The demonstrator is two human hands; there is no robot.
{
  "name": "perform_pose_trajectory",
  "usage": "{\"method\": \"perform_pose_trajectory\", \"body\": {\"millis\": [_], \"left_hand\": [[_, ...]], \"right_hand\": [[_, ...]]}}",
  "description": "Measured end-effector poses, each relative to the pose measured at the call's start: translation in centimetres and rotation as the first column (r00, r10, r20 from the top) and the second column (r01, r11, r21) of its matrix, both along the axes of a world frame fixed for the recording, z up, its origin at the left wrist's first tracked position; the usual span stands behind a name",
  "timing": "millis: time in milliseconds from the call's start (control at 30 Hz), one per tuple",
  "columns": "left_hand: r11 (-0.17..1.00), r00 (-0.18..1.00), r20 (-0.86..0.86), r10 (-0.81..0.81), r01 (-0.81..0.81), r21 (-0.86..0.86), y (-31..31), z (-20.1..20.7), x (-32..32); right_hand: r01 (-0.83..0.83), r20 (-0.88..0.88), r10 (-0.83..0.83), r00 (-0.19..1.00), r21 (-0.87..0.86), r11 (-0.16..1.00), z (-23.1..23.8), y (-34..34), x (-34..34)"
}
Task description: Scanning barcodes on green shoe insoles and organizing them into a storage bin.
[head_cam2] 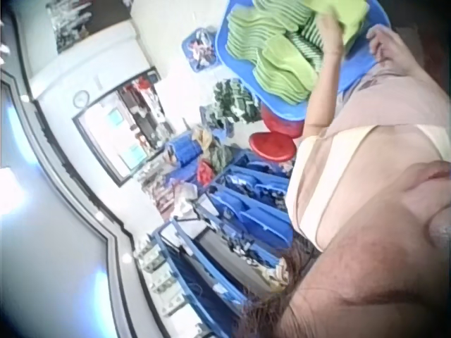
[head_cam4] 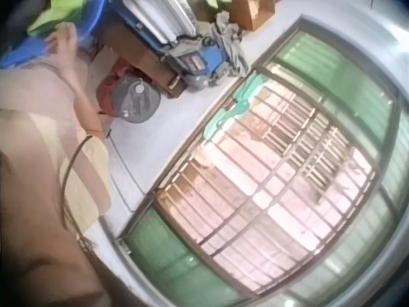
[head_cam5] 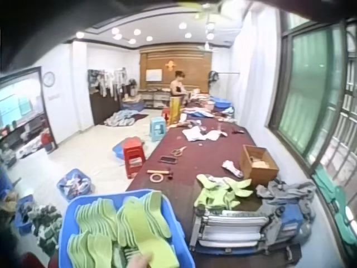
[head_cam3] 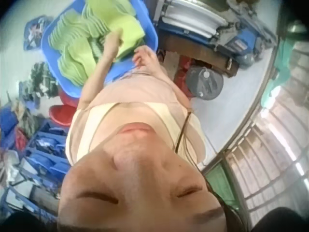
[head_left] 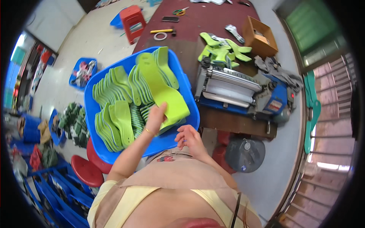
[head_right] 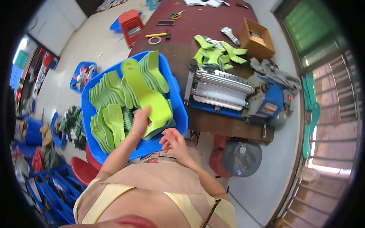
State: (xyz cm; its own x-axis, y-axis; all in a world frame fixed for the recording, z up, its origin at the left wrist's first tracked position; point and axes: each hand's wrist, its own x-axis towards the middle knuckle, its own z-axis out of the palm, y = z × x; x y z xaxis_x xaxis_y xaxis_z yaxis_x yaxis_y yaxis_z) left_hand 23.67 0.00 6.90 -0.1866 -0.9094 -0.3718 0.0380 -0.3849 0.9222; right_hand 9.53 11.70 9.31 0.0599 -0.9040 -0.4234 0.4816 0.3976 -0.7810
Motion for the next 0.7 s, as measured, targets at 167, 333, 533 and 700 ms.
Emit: {"method": "perform_pose_trajectory", "body": {"millis": [167, 333, 533, 700], "left_hand": [[0.882, 0.886, -0.019, -0.464, 0.460, -0.103, 4.9, -0.3, -4.1], [0.814, 0.839, -0.355, -0.413, 0.514, 0.270, 7.2, -1.3, -8.7], [0.696, 0.758, -0.347, -0.552, 0.648, 0.309, 7.6, -2.6, -12.8], [0.707, 0.770, -0.394, -0.501, 0.627, 0.326, 6.5, -4.1, -16.4]], "right_hand": [[0.316, 0.086, -0.323, 0.943, 0.081, 0.945, -0.4, 2.1, -2.0], [0.521, 0.083, -0.547, 0.833, 0.217, 0.826, -1.3, 4.5, -3.6], [0.588, -0.002, -0.637, 0.771, 0.387, 0.711, -4.2, 3.9, -7.8], [0.552, -0.016, -0.612, 0.791, 0.453, 0.701, -5.2, 2.2, -11.3]]}}
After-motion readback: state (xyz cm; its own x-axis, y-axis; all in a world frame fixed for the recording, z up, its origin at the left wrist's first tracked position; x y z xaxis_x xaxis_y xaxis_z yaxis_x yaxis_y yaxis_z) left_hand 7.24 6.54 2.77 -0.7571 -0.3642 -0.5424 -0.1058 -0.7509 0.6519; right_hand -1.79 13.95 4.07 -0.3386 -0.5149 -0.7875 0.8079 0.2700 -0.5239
